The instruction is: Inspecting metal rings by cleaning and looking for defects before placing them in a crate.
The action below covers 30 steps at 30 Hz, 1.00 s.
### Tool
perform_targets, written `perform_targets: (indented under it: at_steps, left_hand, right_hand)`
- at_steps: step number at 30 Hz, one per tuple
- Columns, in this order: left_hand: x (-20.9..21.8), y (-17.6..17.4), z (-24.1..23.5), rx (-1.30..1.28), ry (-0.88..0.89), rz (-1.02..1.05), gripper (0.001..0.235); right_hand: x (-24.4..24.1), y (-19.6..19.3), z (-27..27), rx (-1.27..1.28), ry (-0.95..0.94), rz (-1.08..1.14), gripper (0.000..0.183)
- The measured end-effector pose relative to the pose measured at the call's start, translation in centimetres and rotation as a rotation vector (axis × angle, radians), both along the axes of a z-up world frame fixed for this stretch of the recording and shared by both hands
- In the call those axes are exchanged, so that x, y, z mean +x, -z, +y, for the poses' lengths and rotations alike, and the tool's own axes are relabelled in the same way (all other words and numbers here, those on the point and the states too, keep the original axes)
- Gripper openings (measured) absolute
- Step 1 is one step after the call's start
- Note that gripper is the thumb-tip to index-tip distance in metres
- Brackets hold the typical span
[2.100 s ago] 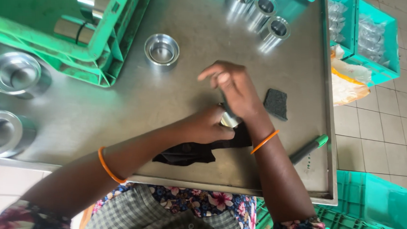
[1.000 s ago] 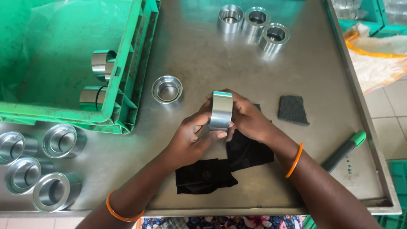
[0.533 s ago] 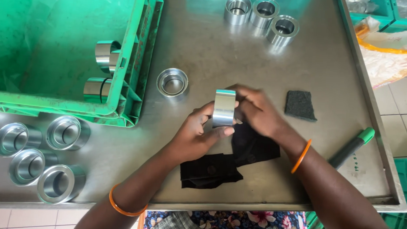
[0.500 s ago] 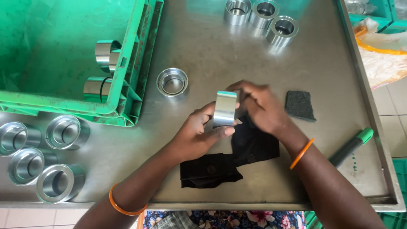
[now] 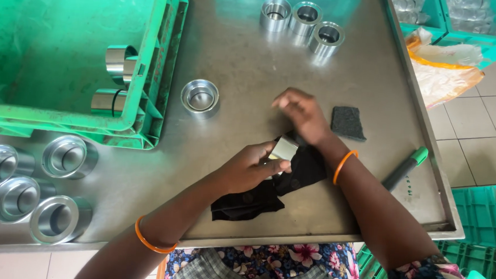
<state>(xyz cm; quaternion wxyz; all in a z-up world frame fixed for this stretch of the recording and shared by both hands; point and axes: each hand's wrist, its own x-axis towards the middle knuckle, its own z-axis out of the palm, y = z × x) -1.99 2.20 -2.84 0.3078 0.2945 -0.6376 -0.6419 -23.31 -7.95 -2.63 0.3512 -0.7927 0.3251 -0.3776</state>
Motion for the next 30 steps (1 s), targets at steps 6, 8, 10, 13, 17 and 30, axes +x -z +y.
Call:
perform_targets:
  at_steps: [6, 8, 10, 13, 17, 30]
  left_hand:
    - [-1.3, -2.9, 0.1, -0.402, -0.045, -0.053, 0.051]
    - [-1.7, -2.6, -0.1, -0.32, -0.058, -0.032, 0.047]
    - [-2.0, -1.6, -0.3, -0.237, -0.072, -0.007, 0.043]
    - [-2.3, 1.3, -0.8, -0.191, -0.027, 0.089, 0.034]
    - [-2.6, 3.3, -0.9, -0.305, -0.055, -0.112, 0.03]
    - [-2.6, 4.7, -1.3, -0.203, -0.056, -0.083, 0.037]
  right_hand:
    - [2.1, -3.7, 2.4, 0.549, -0.234, -0.138, 0.073]
    - [1.7, -3.0, 1.9, 0.491, -0.225, -0.106, 0.074]
    - [2.1, -4.2, 2.2, 0.435, -0.215, -0.069, 0.076]
    - [4.3, -8.8, 3.6, 0.067, -0.341, 0.12, 0.077]
    - [5.6, -8.6, 3.9, -0.132, -0.325, 0.36, 0.082]
    - [7.3, -8.5, 4.6, -0.351, -0.249, 0.387, 0.055]
